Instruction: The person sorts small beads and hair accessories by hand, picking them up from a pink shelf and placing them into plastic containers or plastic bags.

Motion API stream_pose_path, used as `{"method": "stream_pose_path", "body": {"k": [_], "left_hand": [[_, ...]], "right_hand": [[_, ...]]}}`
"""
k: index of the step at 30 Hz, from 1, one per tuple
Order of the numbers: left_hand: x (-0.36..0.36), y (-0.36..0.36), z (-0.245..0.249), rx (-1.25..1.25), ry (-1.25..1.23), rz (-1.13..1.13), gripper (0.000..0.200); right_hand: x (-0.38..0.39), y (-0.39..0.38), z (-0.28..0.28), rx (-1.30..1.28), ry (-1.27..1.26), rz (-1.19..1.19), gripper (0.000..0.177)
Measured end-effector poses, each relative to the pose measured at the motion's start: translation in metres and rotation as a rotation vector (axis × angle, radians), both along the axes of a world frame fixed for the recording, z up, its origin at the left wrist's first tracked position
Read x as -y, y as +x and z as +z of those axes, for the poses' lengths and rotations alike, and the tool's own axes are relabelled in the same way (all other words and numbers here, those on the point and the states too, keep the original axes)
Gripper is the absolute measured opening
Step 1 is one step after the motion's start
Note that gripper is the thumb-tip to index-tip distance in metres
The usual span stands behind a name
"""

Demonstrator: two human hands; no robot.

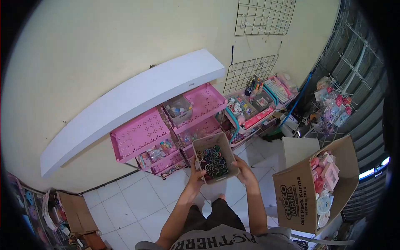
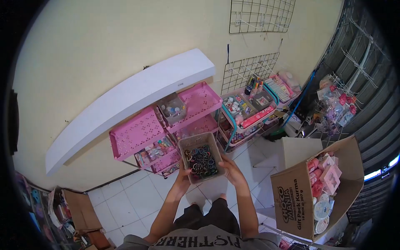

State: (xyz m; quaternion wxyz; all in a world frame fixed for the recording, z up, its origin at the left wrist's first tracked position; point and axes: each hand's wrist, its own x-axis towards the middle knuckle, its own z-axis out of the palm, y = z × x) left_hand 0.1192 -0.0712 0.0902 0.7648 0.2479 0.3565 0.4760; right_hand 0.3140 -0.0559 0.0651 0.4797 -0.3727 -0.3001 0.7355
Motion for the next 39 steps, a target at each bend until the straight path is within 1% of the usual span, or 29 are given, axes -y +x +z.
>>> {"method": "stream_pose_path", "body": {"k": [2,3,6,7,9,10,11,12,13,14,15,17,18,20,21,23,24,26,27,29,30,32,33,34,35,36,37,38,39], "left_hand": [[-0.007,-0.005,0.000,-0.007,-0.010,-0.036,0.088],[-0.010,-0.004,0.000,-0.019,-0.029,-0.067,0.086],[-0.036,0.009,-0.006,0.016,-0.031,-0.111,0.080],[-0.048,0.013,-0.003,0.018,-0.019,-0.100,0.080],[-0.069,0.023,0.001,0.013,-0.028,-0.054,0.070],[-0.082,0.025,-0.006,0.019,-0.024,-0.030,0.070],[-0.097,0.021,-0.022,-0.144,0.028,0.065,0.063],[-0.111,0.019,-0.039,-0.315,0.075,0.153,0.058],[-0.127,0.024,-0.049,-0.516,0.247,0.459,0.054],[-0.140,0.014,-0.057,-0.724,0.274,0.566,0.050],[-0.153,0.001,-0.056,-0.931,0.299,0.675,0.047],[-0.168,-0.008,-0.024,-1.191,0.252,0.852,0.046],[-0.179,-0.020,-0.029,-1.194,0.229,0.875,0.046],[-0.198,-0.043,-0.049,-1.302,0.122,0.781,0.052],[-0.203,-0.042,-0.043,-1.305,0.090,0.797,0.052],[-0.211,-0.041,-0.025,-1.433,-0.105,0.613,0.057],[-0.215,-0.043,-0.031,-1.432,-0.129,0.629,0.057],[-0.221,-0.052,-0.046,-1.617,-0.031,0.609,0.056],[-0.220,-0.051,-0.039,-1.618,-0.049,0.619,0.056],[-0.224,-0.048,-0.024,-1.747,-0.141,0.542,0.051],[-0.228,-0.050,-0.026,-1.744,-0.152,0.556,0.051],[-0.232,-0.056,-0.038,-1.848,-0.144,0.457,0.045],[-0.233,-0.056,-0.041,-1.850,-0.162,0.462,0.045],[-0.234,-0.054,-0.045,-1.903,-0.126,0.490,0.037],[-0.235,-0.053,-0.049,-1.955,-0.087,0.515,0.029],[-0.235,-0.051,-0.048,-1.959,-0.100,0.514,0.029],[-0.234,-0.048,-0.046,-1.960,-0.025,0.506,0.022],[-0.233,-0.047,-0.046,-1.958,0.051,0.494,0.016],[-0.233,-0.047,-0.050,-1.957,0.076,0.528,0.013]], "right_hand": [[0.005,-0.004,-0.004,-0.021,-0.014,-0.066,0.057],[0.001,-0.001,0.000,-0.016,-0.018,-0.066,0.057],[-0.026,0.016,0.011,-0.089,-0.096,-0.060,0.048],[-0.039,0.024,0.013,-0.078,-0.098,-0.058,0.048],[-0.067,0.036,0.018,-0.059,-0.102,-0.030,0.049],[-0.082,0.041,0.023,0.094,0.010,-0.099,0.049],[-0.094,0.043,0.025,0.238,0.118,-0.169,0.049],[-0.108,0.048,0.027,0.228,0.114,-0.151,0.049],[-0.126,0.055,0.031,0.281,0.079,-0.094,0.050],[-0.144,0.063,0.035,0.336,0.048,-0.037,0.050],[-0.166,0.072,0.028,0.355,0.031,0.036,0.051],[-0.203,0.075,0.034,0.313,0.032,0.084,0.052],[-0.221,0.076,0.036,0.275,0.020,0.113,0.052],[-0.260,0.073,0.024,0.253,0.068,0.185,0.053],[-0.278,0.070,0.021,0.249,0.049,0.207,0.053],[-0.305,0.065,0.011,0.250,0.026,0.255,0.053],[-0.316,0.061,0.007,0.268,0.023,0.255,0.053],[-0.330,0.052,-0.003,0.284,0.018,0.274,0.052],[-0.333,0.047,-0.003,0.346,0.063,0.257,0.049],[-0.342,0.040,0.001,0.410,0.126,0.251,0.045],[-0.336,0.034,0.016,0.463,0.125,0.264,0.044],[-0.333,0.028,0.027,0.515,0.121,0.296,0.044],[-0.333,0.026,0.026,0.675,0.172,0.304,0.040],[-0.332,0.025,0.025,0.833,0.223,0.309,0.037],[-0.340,0.030,0.003,0.828,0.221,0.322,0.037],[-0.355,0.039,-0.031,0.839,0.327,0.285,0.037],[-0.361,0.043,-0.052,0.848,0.433,0.246,0.037],[-0.355,0.043,-0.051,0.847,0.428,0.255,0.037],[-0.345,0.042,-0.040,0.982,0.643,0.056,0.034]]}}
